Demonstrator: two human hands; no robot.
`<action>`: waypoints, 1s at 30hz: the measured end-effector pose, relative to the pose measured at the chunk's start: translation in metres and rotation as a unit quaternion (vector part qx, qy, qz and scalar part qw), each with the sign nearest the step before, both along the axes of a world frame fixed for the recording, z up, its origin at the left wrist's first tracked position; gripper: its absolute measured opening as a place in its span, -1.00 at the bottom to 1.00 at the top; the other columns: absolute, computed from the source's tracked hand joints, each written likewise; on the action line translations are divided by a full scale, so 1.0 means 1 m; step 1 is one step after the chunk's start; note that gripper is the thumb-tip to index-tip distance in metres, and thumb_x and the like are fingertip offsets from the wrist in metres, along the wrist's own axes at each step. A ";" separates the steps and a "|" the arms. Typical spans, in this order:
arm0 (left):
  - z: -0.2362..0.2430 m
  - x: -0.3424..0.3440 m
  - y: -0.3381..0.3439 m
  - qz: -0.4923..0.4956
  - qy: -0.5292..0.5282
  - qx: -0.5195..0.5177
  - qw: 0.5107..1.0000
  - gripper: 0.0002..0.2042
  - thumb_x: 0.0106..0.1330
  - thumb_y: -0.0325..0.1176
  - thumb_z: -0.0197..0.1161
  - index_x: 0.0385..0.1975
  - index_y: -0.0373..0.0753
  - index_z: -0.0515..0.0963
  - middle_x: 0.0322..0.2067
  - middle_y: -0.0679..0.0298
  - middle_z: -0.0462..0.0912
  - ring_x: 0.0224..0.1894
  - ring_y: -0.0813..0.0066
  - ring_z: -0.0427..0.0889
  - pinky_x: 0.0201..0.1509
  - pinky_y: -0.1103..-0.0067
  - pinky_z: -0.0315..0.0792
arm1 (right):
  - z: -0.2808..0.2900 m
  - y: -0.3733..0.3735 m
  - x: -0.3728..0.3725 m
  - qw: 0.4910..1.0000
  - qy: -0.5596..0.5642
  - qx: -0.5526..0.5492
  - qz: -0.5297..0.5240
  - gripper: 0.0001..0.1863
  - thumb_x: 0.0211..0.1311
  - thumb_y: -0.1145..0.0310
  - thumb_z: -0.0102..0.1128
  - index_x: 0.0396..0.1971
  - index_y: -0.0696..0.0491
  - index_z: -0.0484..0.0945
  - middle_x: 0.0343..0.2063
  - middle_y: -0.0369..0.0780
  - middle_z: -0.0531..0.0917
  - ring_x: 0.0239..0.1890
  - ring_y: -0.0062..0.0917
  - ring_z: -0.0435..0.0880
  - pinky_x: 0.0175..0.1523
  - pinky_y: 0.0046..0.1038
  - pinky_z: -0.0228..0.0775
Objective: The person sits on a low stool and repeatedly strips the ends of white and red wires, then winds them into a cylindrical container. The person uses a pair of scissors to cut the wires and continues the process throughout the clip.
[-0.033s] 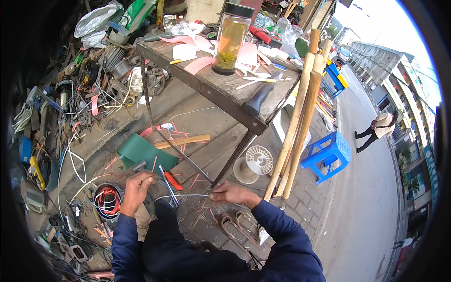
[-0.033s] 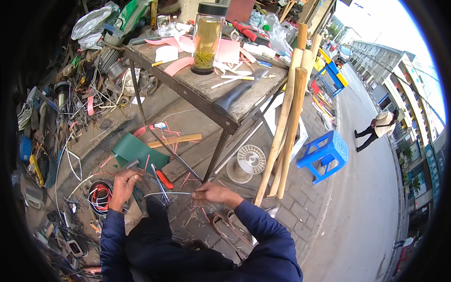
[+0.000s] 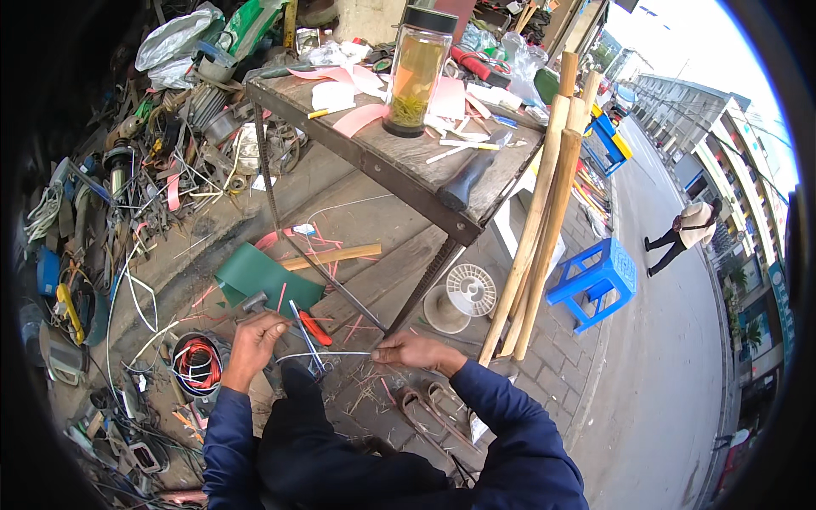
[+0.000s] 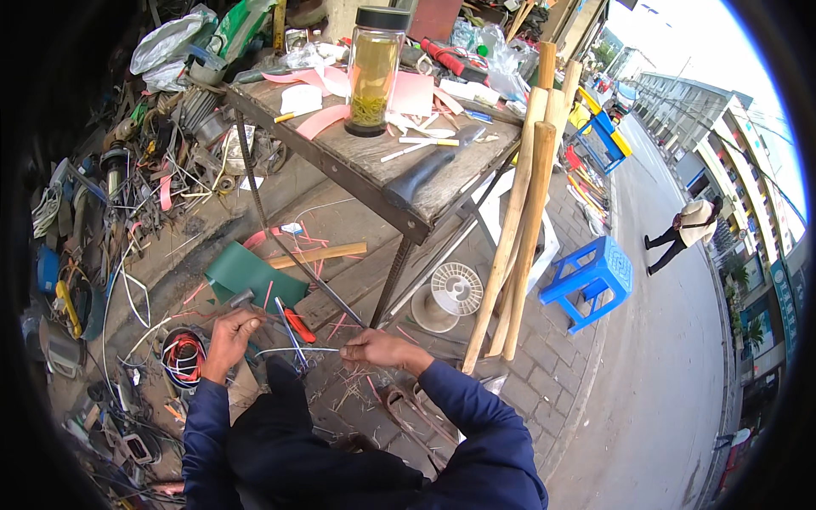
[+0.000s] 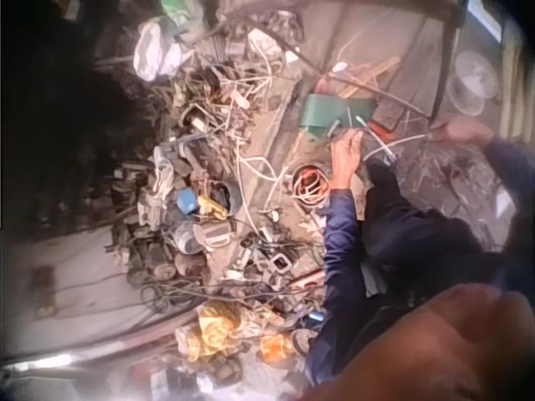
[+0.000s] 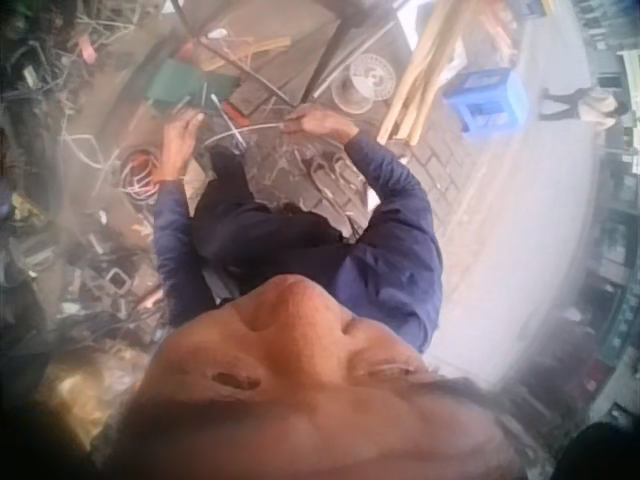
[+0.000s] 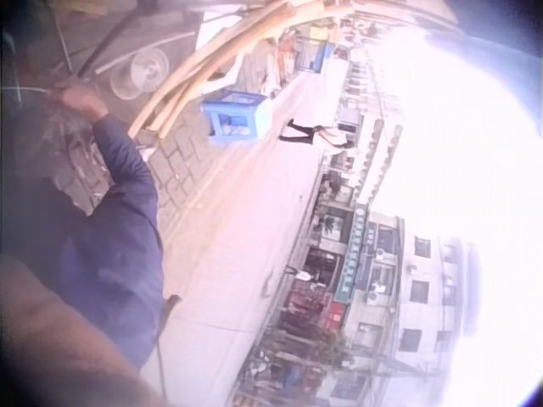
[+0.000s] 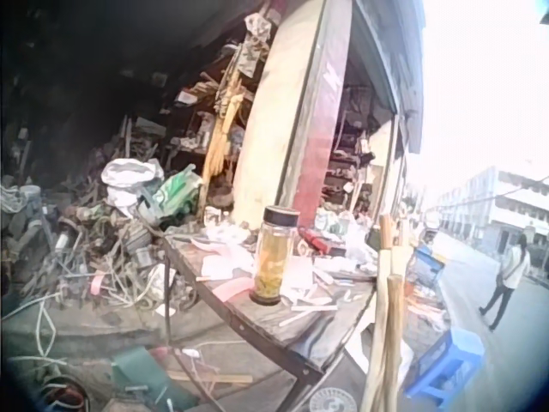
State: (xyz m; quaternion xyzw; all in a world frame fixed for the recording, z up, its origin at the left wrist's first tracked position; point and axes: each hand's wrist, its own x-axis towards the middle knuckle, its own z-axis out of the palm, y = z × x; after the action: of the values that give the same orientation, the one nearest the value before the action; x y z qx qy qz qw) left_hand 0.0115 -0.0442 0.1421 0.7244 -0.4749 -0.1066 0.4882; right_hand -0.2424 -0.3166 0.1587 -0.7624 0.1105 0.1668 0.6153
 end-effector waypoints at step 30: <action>0.023 -0.024 0.018 0.157 0.024 -0.278 0.947 -0.85 0.38 -0.33 0.30 -0.29 -0.28 0.70 -0.46 -0.01 0.72 -0.39 -0.05 0.73 -0.31 0.17 0.52 | 0.036 0.166 0.150 0.916 -0.275 -0.129 -0.263 -0.57 0.58 0.12 0.27 -0.01 0.26 0.69 -0.23 -0.08 0.76 -0.25 -0.32 0.72 -0.12 -0.28 0.61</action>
State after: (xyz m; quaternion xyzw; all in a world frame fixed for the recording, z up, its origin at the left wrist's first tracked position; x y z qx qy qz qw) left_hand -0.0124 -0.0266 0.1651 0.6222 -0.3542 0.0902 0.6923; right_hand -0.0928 -0.1502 0.1949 -0.7944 0.1536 -0.2328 0.5395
